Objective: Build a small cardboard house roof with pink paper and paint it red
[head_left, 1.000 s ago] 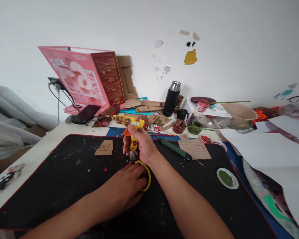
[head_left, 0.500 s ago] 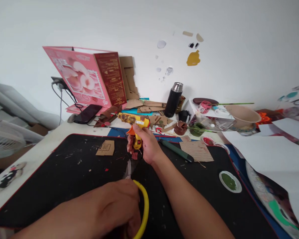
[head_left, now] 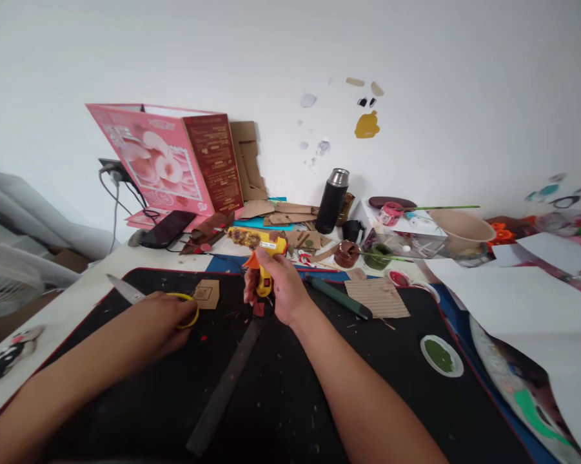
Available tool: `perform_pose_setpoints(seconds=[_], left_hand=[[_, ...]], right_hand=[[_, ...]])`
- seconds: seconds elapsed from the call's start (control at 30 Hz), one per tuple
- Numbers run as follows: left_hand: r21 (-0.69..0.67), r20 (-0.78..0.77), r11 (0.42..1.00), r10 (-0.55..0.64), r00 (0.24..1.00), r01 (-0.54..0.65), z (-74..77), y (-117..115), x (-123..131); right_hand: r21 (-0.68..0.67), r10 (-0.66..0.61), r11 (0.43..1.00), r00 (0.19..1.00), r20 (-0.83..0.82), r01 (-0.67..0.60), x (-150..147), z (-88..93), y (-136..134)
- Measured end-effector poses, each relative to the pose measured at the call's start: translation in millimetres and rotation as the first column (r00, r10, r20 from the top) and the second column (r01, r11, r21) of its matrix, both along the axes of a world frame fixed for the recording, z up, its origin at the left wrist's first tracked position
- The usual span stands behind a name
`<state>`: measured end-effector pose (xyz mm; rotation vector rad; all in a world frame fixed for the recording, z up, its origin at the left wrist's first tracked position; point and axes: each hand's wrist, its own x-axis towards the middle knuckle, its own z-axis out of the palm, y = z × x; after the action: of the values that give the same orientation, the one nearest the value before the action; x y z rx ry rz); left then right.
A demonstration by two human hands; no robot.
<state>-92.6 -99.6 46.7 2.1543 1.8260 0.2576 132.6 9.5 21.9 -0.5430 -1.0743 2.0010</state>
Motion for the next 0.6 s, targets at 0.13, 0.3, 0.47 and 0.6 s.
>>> perform_pose_setpoints(seconds=[0.13,0.3,0.47,0.6], left_hand=[[0.014,0.018,0.999,-0.033,0.999,0.033,-24.7,4,-16],[0.113,0.109,0.992,-0.059,0.992,0.047,-20.9,5,-22],[0.194,0.297,0.979,-0.001,0.955,-0.059,0.1,38,-4],[0.104,0.387,0.992,0.022,0.922,-0.067,15.2,79,10]], right_hand=[[0.019,0.046,0.999,0.999,-0.007,-0.046,-4,-1.8,-5],[0.025,0.125,0.992,0.99,-0.06,-0.124,-8,-3.4,-12],[0.049,0.156,0.987,0.982,-0.105,-0.152,-7,0.8,-15],[0.081,0.198,0.979,0.971,-0.131,-0.189,-6,2.5,-16]])
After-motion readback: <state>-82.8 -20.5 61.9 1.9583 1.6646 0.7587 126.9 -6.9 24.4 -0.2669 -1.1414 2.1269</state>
